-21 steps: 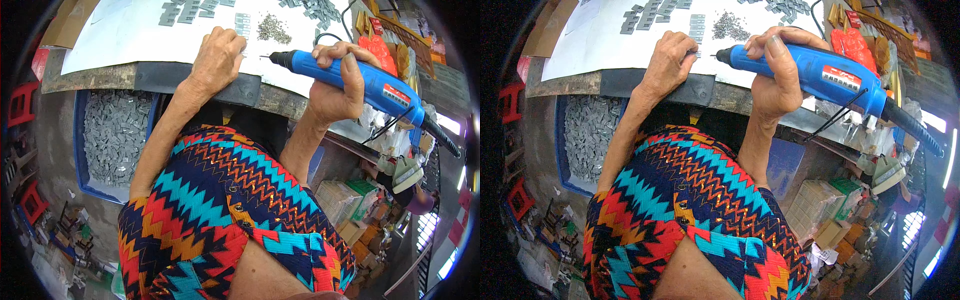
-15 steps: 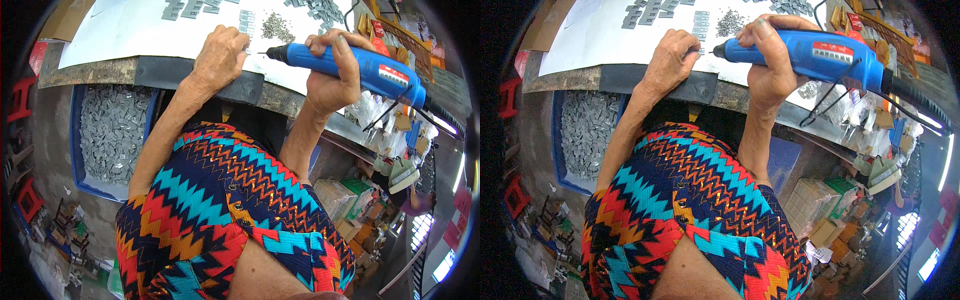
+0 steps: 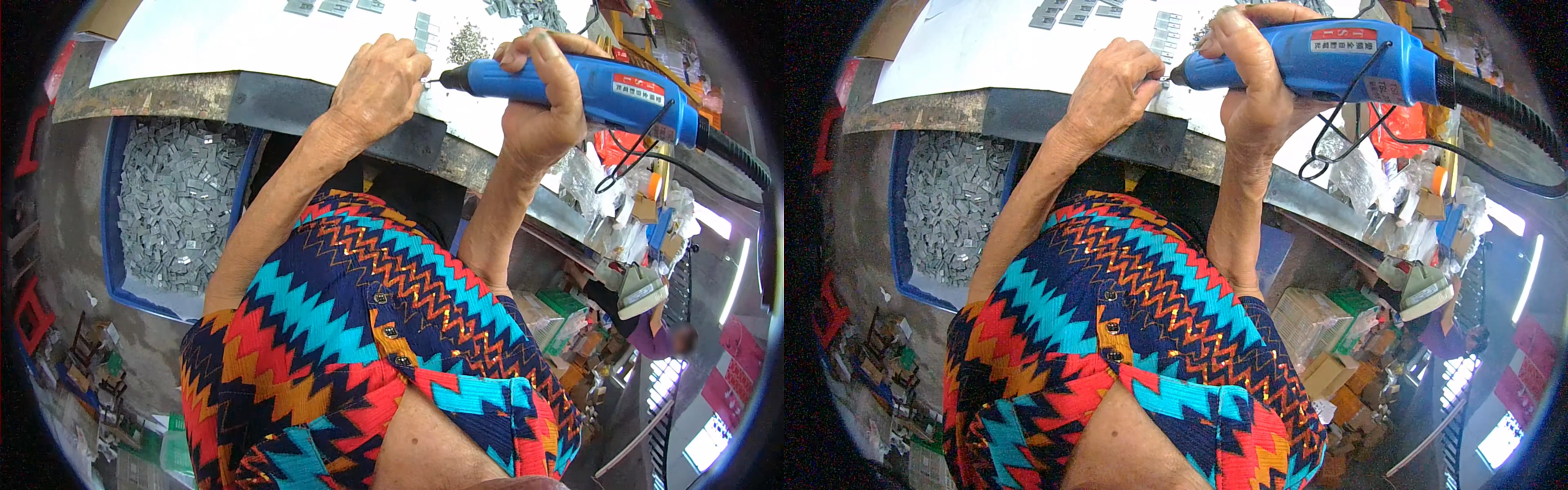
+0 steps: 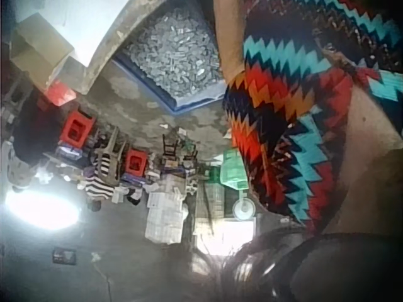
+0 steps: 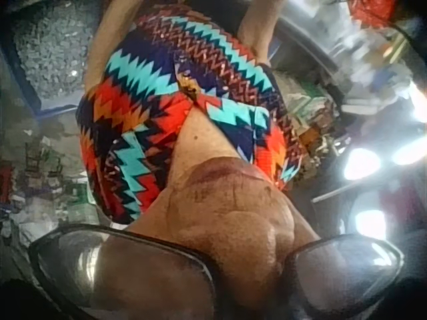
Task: Assembling small metal components using an electric screwdriver on a workbench.
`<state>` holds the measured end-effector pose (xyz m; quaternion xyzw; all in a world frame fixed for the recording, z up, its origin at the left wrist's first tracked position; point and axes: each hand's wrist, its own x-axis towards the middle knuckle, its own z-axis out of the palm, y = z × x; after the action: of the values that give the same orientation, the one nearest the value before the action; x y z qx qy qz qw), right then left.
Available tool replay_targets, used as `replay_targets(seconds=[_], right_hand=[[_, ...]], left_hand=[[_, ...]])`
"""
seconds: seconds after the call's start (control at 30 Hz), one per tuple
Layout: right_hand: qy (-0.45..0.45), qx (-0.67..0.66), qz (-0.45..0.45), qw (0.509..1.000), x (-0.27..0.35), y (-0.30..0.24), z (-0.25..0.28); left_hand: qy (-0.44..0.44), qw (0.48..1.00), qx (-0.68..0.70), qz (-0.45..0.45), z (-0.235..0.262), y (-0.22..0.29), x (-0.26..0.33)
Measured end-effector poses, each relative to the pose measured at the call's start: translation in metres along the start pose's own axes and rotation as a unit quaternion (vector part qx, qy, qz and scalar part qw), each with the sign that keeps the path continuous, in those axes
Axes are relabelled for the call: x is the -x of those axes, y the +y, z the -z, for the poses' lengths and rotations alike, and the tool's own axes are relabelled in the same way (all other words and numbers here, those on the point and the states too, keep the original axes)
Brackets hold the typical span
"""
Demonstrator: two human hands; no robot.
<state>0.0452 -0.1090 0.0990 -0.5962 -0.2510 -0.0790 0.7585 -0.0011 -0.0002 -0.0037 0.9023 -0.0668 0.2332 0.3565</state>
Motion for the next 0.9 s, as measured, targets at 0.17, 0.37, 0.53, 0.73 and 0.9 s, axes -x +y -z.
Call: replay_targets(seconds=[0.17, 0.37, 0.53, 0.73, 0.9], right_hand=[[-0.02, 0.006, 0.015, 1.0, -0.002, 0.001, 0.001], [-0.014, 0.017, 0.02, 1.0, -0.001, 0.004, -0.002], [-0.013, 0.011, 0.008, 1.0, -0.001, 0.005, -0.002], [-0.017, 0.016, 0.025, 0.999, 0.0, 0.007, -0.005], [-0.022, 0.012, 0.059, 0.998, 0.002, 0.012, -0.008]], left_hand=[[0.001, 1.0, 0.008, 0.002, -0.001, 0.002, -0.003], [-0.002, 1.0, -0.002, 0.001, -0.001, -0.001, -0.001], [-0.002, 1.0, 0.0, -0.001, -0.001, 0.0, -0.001], [-0.004, 1.0, 0.005, 0.003, -0.001, 0.0, -0.001], [-0.008, 1.0, 0.003, 0.009, 0.0, -0.001, -0.002]])
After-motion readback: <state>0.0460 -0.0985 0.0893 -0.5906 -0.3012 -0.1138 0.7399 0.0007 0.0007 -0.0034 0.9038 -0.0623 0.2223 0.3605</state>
